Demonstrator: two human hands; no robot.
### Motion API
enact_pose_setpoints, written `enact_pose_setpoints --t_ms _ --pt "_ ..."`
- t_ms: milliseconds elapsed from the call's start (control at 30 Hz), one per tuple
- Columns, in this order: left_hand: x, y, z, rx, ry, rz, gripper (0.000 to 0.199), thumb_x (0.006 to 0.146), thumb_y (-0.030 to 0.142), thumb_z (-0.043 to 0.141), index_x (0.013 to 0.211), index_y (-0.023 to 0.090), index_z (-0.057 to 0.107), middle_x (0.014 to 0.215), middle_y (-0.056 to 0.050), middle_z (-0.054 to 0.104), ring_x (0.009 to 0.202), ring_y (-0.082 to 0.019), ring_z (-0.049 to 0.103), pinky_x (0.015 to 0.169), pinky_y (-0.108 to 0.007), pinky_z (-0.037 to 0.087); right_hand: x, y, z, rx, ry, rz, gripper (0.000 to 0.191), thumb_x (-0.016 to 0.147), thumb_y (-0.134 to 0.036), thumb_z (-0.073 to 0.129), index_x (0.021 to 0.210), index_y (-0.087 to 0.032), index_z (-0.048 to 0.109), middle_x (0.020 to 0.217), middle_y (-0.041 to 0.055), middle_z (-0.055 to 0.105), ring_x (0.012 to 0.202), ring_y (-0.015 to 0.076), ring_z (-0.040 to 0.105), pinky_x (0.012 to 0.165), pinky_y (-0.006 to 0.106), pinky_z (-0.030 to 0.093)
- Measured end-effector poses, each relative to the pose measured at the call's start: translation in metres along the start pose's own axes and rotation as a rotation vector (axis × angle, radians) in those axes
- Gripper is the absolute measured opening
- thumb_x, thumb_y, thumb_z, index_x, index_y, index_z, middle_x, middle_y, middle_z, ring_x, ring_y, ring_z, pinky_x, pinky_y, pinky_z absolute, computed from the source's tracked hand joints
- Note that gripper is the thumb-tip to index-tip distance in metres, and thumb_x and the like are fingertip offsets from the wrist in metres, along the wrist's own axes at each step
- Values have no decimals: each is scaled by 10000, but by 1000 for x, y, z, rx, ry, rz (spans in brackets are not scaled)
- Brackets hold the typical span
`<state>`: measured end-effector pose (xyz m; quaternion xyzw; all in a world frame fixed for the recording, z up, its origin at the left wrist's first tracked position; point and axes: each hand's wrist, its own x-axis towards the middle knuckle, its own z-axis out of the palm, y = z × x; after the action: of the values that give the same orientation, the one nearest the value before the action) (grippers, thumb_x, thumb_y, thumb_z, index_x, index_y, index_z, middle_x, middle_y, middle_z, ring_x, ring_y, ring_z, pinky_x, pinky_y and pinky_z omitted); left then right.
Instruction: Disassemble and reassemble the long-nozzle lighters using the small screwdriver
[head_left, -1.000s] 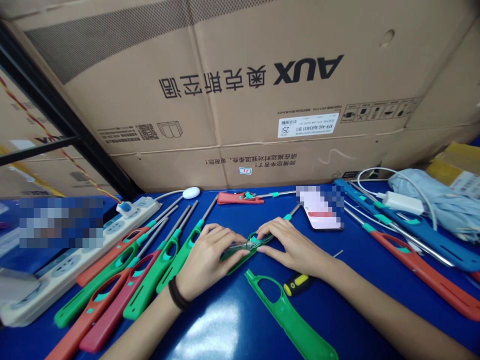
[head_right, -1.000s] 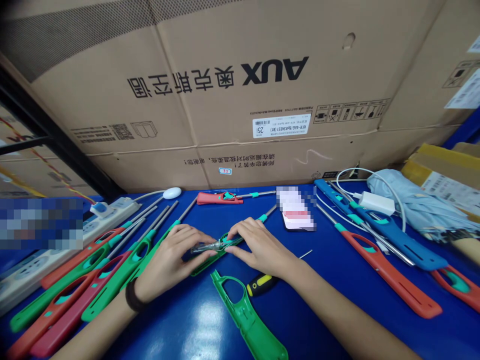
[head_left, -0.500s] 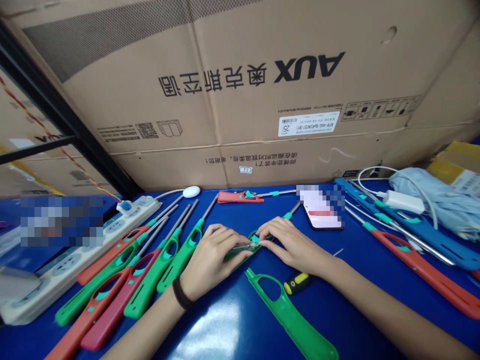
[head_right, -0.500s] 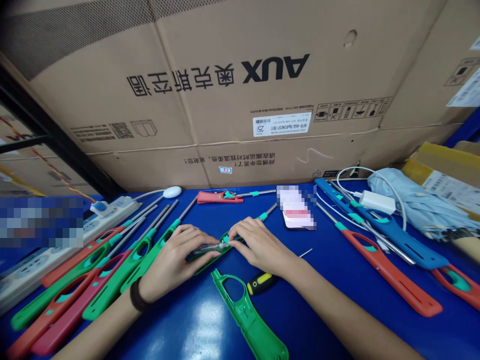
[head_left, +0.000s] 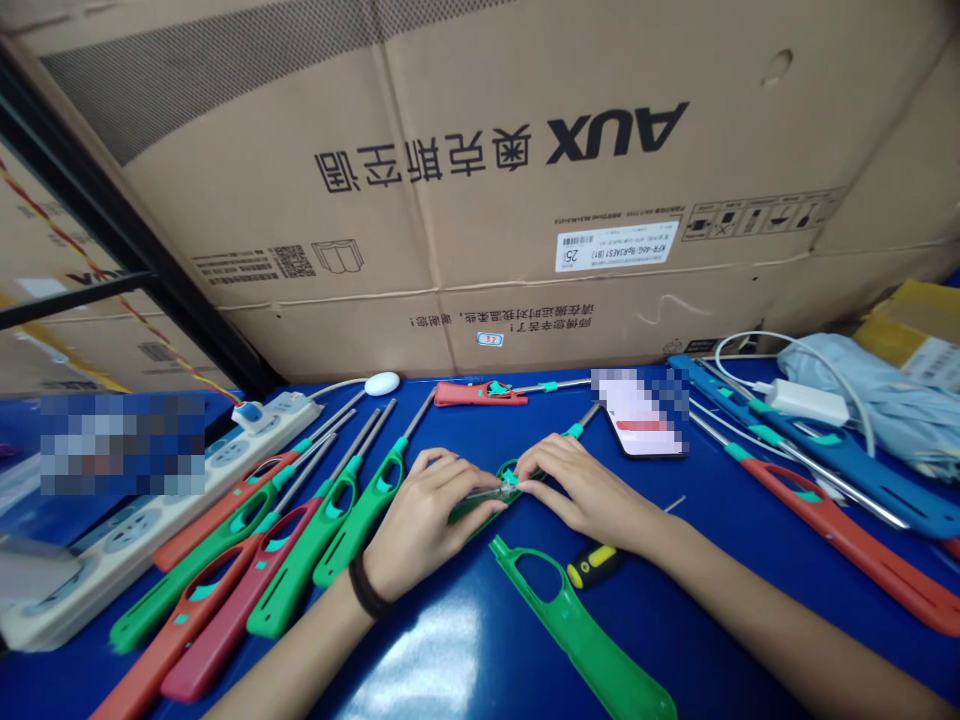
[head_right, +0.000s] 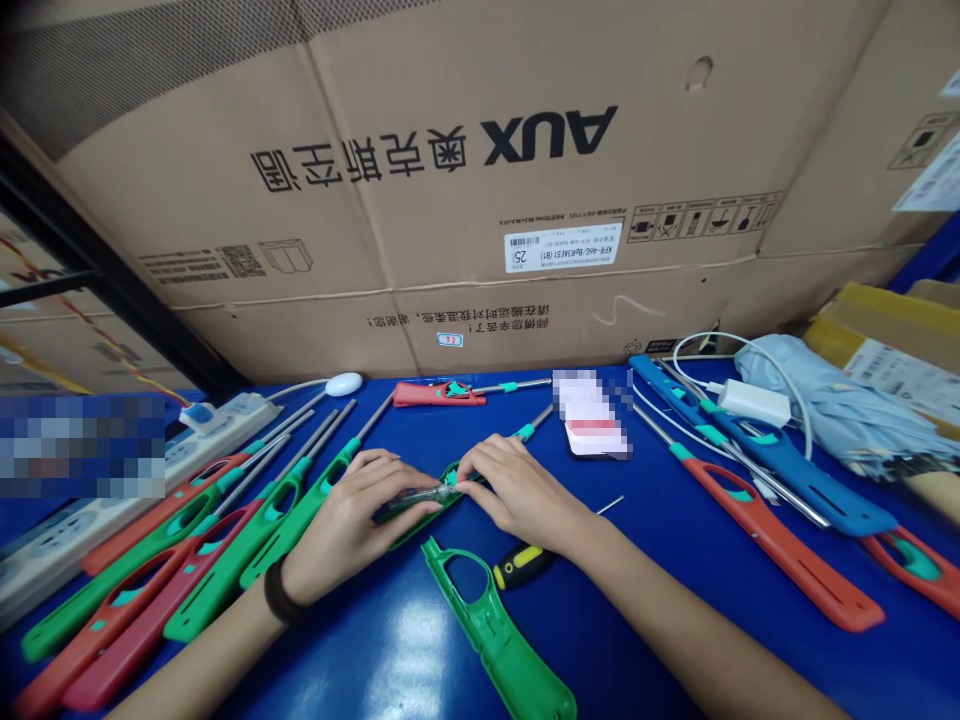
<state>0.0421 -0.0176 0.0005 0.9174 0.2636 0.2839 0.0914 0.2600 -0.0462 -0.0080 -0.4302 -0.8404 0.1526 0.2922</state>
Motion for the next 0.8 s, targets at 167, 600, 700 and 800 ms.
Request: enact_pose_setpoints --t_ms 167,600,700,800 --pt "0 -1 2 -7 3 7 112 848 244 633 958 223 625 891 6 705 802 -147 631 895 -351 365 0 0 0 2 1 1 68 928 -246 488 915 -214 546 937 22 620 924 176 515 873 346 398" --pt "0 -2 3 8 38 20 89 855 256 621 936 221 631 863 5 711 776 -144 641 896 -357 382 0 1 2 32 5 -10 71 931 -246 483 915 -213 544 938 31 619 926 187 513 871 357 398" --pt "1 -2 4 12 43 22 90 858 261 616 938 219 628 858 3 711 771 -145 640 891 -360 384 0 1 2 28 3 -10 74 932 -249 483 914 -211 543 935 29 621 921 182 515 873 354 398" --pt "1 -1 4 15 55 22 89 856 255 618 937 219 628 849 7 709 763 -142 636 880 -354 391 0 1 2 29 3 -8 81 932 -252 481 911 -211 548 931 28 625 916 178 517 871 354 404"
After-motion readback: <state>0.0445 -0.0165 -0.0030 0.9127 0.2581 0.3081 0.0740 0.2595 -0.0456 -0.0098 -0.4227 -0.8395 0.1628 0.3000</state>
